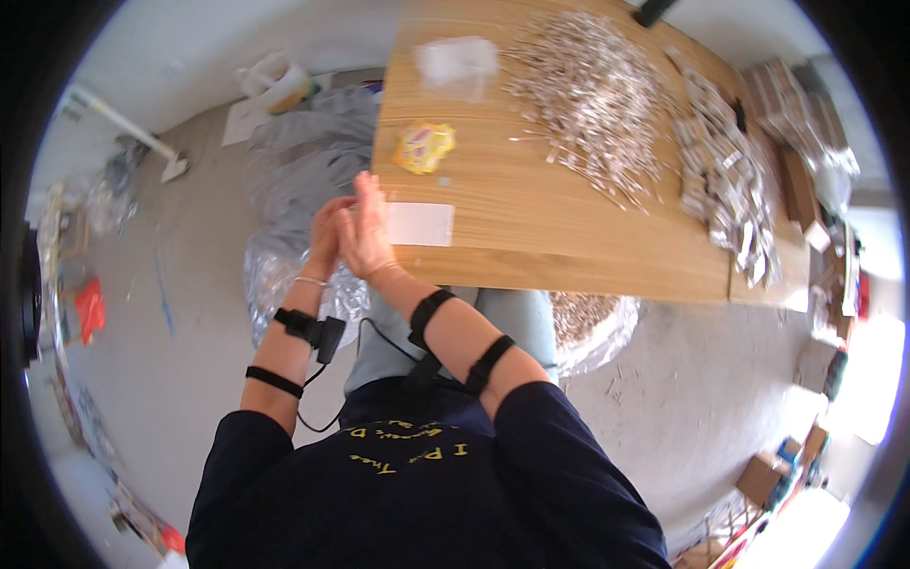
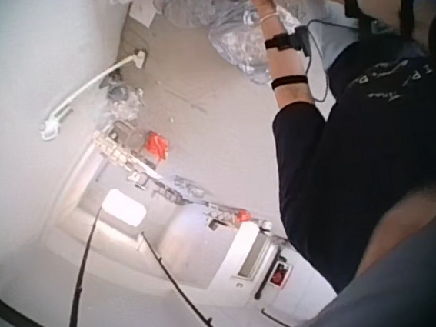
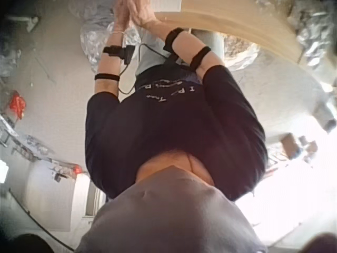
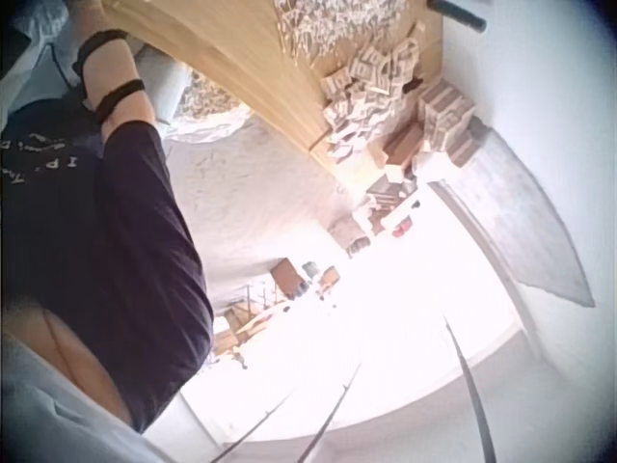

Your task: Picking up cotton swabs from a pile and placing them into small clear plastic bags.

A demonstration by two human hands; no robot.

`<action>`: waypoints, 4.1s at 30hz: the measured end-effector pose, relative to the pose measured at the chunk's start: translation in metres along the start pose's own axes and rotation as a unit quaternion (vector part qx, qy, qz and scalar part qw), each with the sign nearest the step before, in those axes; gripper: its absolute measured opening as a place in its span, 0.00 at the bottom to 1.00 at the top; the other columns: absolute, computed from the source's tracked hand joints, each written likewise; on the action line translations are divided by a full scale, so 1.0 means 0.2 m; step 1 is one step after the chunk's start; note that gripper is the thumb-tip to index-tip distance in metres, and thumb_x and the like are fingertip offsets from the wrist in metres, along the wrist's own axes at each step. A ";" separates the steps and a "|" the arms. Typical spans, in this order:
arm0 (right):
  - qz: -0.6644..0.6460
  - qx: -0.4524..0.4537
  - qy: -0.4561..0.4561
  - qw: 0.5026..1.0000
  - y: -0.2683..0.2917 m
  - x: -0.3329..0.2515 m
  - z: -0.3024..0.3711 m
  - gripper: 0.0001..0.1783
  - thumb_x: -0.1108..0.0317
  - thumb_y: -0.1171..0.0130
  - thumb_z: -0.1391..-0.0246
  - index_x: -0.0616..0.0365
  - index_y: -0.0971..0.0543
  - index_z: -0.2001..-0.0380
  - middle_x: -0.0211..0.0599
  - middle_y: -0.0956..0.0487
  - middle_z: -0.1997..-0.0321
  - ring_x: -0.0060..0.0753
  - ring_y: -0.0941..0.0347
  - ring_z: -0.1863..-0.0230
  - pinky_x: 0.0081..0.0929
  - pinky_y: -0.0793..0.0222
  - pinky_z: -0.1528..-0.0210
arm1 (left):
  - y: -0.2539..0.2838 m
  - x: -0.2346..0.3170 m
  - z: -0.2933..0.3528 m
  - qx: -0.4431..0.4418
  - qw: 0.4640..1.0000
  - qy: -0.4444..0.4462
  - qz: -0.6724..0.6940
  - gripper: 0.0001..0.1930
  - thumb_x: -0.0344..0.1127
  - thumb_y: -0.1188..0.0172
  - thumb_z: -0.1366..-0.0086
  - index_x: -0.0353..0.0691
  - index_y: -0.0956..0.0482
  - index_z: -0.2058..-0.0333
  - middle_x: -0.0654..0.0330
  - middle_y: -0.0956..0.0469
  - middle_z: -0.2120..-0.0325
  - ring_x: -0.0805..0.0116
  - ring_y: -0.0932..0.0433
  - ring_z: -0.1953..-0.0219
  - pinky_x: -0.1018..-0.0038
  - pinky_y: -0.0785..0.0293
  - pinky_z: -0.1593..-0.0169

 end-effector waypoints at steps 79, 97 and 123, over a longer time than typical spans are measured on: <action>0.446 0.216 -0.119 0.861 1.25 0.33 0.12 0.20 0.59 0.50 0.42 0.54 0.28 0.48 0.49 0.44 0.32 0.55 0.57 0.28 0.58 0.68 0.29 | -1.09 0.34 -0.04 -0.142 0.842 -0.326 -0.406 0.08 0.29 0.38 0.45 0.38 0.23 0.65 0.54 0.25 0.66 0.51 0.27 0.61 0.61 0.30 0.55; 0.494 0.299 -0.099 0.810 1.65 0.32 0.14 0.15 0.64 0.39 0.49 0.44 0.21 0.56 0.31 0.31 0.46 0.46 0.42 0.41 0.50 0.55 0.36 | -1.08 0.32 0.09 -0.032 0.851 -0.373 -0.369 0.06 0.29 0.35 0.46 0.40 0.19 0.68 0.60 0.25 0.70 0.58 0.27 0.63 0.65 0.29 0.58; 0.351 0.197 0.020 0.915 1.41 0.28 0.04 0.19 0.80 0.48 0.54 0.60 0.23 0.55 0.44 0.27 0.51 0.49 0.35 0.49 0.43 0.40 0.44 | -1.09 0.32 0.10 -0.103 0.831 -0.357 -0.414 0.29 0.40 0.36 0.45 0.40 0.32 0.46 0.54 0.28 0.51 0.53 0.32 0.48 0.58 0.38 0.42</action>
Point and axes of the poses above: each hand's wrist, its own z-axis away from the middle knuckle, its own y-axis out of the back of the hand, x = y × z, the point moved 5 cm from there along -z, towards the middle knuckle
